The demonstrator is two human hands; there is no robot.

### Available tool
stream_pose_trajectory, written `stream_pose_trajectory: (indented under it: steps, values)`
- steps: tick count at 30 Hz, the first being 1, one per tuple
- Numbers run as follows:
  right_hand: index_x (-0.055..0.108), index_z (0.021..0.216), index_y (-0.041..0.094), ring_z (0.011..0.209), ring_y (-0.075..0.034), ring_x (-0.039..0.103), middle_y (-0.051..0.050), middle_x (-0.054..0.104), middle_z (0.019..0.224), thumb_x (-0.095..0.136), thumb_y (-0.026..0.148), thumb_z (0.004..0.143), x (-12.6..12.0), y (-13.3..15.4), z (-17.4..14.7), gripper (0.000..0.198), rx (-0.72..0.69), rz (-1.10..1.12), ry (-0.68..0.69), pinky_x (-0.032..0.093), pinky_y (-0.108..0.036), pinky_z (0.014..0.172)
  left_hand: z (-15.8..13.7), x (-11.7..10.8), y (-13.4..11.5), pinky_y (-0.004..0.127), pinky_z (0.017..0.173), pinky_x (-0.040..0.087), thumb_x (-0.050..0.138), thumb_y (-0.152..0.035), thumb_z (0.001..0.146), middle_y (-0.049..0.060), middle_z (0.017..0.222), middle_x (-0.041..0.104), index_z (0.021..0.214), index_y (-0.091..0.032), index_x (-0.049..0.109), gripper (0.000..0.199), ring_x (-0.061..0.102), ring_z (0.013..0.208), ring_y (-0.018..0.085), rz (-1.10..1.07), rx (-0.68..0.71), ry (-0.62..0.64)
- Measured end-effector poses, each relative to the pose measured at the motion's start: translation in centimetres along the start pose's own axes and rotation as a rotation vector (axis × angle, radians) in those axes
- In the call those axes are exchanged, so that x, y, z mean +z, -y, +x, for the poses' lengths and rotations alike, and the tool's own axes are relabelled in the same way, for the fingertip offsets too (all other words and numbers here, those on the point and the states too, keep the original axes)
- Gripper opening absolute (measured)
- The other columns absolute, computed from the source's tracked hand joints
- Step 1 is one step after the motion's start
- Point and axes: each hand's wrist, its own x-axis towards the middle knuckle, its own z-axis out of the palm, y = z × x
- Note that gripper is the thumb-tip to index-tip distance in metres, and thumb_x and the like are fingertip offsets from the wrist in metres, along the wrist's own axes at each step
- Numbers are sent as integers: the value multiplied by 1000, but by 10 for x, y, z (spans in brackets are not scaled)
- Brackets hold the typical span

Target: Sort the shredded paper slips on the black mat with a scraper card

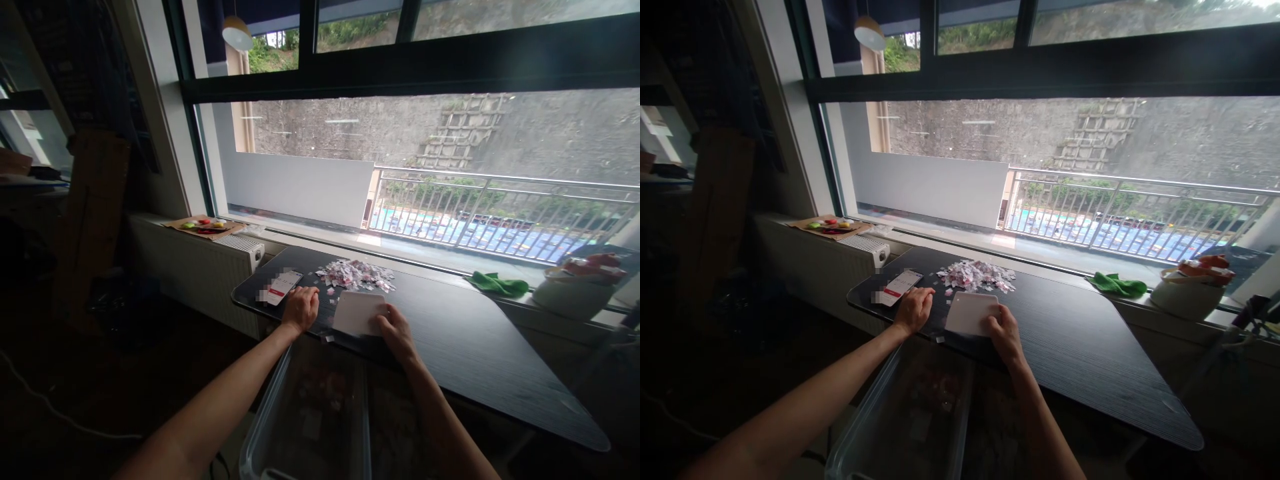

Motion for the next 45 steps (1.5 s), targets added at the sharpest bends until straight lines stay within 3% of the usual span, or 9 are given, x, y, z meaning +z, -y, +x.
stream_pose_trajectory:
  steps: [9, 16, 24, 29, 38, 45]
  values:
    - [65, 100, 18, 78, -23, 64, -4, 70, 86, 55, 31, 67, -2, 5, -3, 37, -16, 69, 139, 52, -32, 66, 0, -2, -2, 38, 85, 41, 36, -19, 87, 7, 90, 67, 93, -18, 62, 26, 58, 89, 22, 14, -10, 19]
    - [55, 109, 16, 78, -22, 65, -7, 70, 88, 56, 37, 69, 1, -5, 2, 46, -1, 60, -64, 53, -37, 73, 0, -1, -2, 37, 85, 41, 36, -19, 88, 7, 90, 67, 94, -18, 61, 26, 58, 89, 21, 7, -6, 22]
    - [56, 106, 18, 77, -23, 66, -7, 70, 87, 56, 36, 70, 2, -5, 1, 40, -26, 44, -26, 54, -38, 73, 0, -2, -2, 37, 85, 40, 37, -20, 87, 6, 90, 67, 94, -19, 61, 26, 57, 88, 21, 25, -7, 29]
    - [54, 108, 19, 70, -20, 66, -4, 71, 80, 58, 39, 71, 3, -7, 1, 42, -38, 104, 74, 54, -36, 70, 0, -1, -2, 37, 83, 40, 37, -20, 87, 6, 88, 67, 93, -19, 61, 25, 57, 87, 22, 34, -3, 17]
    - [57, 106, 18, 73, -20, 65, -4, 70, 82, 55, 34, 70, 2, -8, 2, 39, -28, 26, 23, 53, -33, 69, -1, 0, -1, 37, 84, 40, 37, -21, 88, 6, 89, 67, 93, -19, 61, 25, 57, 88, 22, 39, -2, 16]
    - [59, 105, 18, 67, -19, 64, -2, 69, 75, 60, 38, 68, 4, -6, 2, 41, -39, 19, 122, 52, -32, 64, 0, 0, -1, 37, 83, 40, 37, -21, 87, 6, 89, 68, 93, -20, 62, 25, 57, 87, 21, 44, -4, 21]
